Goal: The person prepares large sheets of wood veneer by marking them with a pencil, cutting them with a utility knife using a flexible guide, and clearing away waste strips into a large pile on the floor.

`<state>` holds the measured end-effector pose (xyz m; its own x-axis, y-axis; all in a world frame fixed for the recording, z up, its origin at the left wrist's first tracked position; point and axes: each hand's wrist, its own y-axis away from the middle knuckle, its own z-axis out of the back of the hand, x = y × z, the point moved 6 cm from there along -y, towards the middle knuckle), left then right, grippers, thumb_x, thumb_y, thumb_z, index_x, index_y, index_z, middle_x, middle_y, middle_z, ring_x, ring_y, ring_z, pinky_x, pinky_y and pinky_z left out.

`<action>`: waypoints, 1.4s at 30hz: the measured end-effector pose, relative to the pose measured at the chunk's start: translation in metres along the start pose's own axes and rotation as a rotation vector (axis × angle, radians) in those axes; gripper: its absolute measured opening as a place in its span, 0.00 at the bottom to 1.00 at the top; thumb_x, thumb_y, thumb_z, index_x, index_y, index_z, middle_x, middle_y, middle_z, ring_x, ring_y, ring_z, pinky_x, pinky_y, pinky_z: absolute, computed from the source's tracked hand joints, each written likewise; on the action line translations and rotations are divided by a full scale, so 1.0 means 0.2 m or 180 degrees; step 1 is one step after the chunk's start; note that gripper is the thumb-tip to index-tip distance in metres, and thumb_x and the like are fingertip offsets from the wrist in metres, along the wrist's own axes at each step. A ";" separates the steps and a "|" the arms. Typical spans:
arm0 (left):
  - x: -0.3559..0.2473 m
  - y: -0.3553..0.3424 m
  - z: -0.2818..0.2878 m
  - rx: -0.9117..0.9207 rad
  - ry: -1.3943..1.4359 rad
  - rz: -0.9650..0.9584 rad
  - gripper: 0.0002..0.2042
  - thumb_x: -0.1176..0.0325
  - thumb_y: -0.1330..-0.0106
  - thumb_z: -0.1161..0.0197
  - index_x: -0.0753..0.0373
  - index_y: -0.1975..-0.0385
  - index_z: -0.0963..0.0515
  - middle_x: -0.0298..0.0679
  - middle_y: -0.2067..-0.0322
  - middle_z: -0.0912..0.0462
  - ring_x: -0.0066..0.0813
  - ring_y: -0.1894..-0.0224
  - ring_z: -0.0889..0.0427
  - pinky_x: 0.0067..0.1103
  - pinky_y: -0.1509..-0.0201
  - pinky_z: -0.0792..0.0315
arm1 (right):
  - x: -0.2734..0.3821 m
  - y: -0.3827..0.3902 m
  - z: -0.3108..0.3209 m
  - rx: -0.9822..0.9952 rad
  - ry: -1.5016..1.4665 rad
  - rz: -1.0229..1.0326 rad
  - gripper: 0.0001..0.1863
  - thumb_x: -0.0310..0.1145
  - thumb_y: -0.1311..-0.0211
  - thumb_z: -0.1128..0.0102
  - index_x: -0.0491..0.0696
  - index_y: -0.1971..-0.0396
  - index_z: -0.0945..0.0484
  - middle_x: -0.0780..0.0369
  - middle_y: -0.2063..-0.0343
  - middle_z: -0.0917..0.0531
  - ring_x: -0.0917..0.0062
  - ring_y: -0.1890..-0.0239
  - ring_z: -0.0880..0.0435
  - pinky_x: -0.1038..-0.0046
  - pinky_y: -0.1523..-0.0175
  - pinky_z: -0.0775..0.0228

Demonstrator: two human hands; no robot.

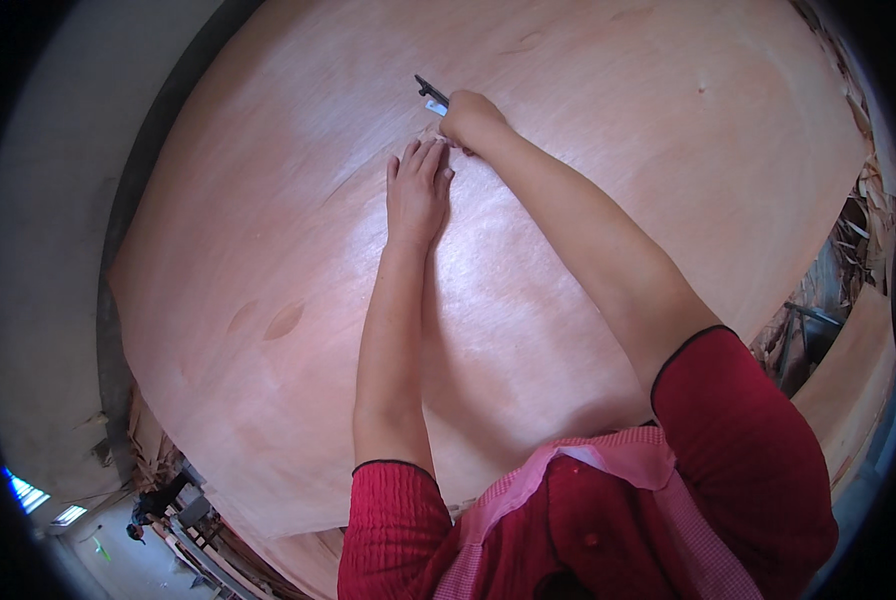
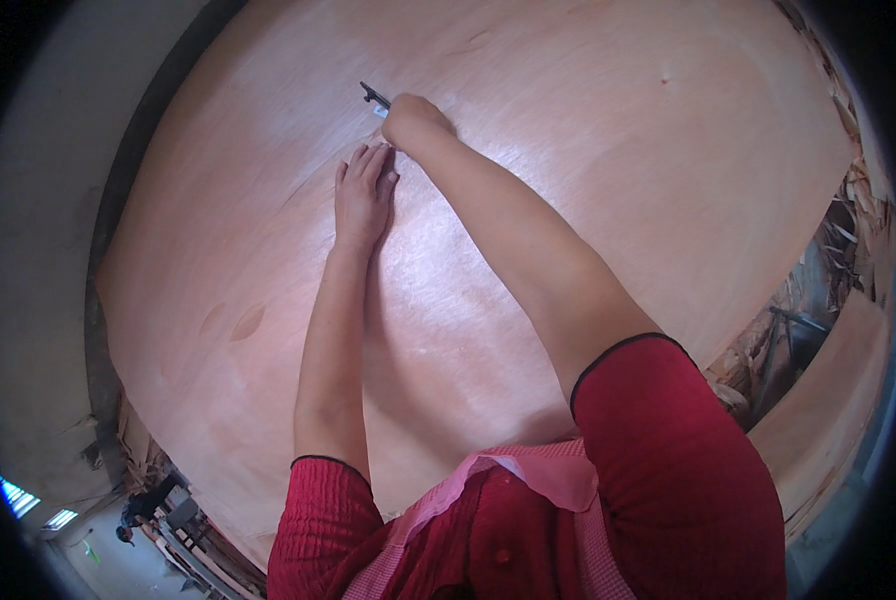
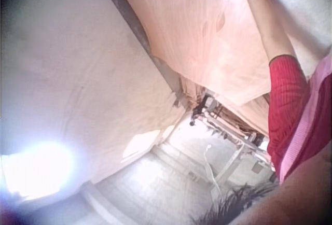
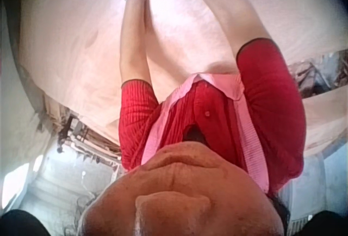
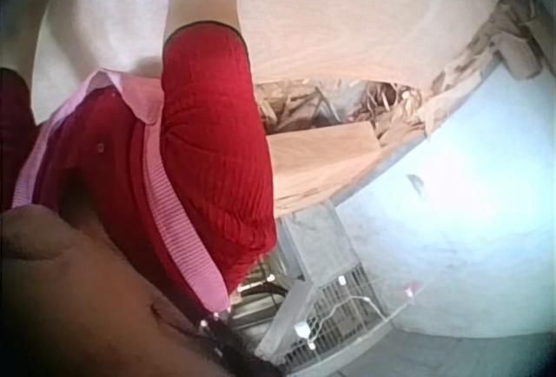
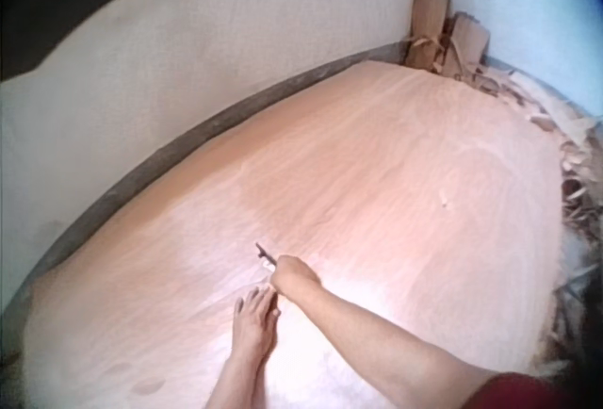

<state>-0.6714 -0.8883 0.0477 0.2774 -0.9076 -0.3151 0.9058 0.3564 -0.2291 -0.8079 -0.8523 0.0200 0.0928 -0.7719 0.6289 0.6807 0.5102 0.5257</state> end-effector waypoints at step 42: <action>0.49 0.47 0.24 -0.0208 -0.0577 0.1717 0.34 0.52 0.41 0.50 0.65 0.40 0.50 0.46 0.37 0.54 0.42 0.35 0.59 0.39 0.35 0.65 | -0.12 0.32 0.24 0.0951 -0.3239 -0.0004 0.10 0.31 0.44 0.46 0.41 0.66 0.31 0.60 0.76 0.25 0.86 0.87 0.33 0.81 0.83 0.33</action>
<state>-0.5447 -0.9543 0.0395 0.7507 -0.6149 -0.2415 0.6007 0.7875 -0.1378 -0.8021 -0.7826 0.0657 -0.6541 -0.1619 0.7389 0.4611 0.6889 0.5592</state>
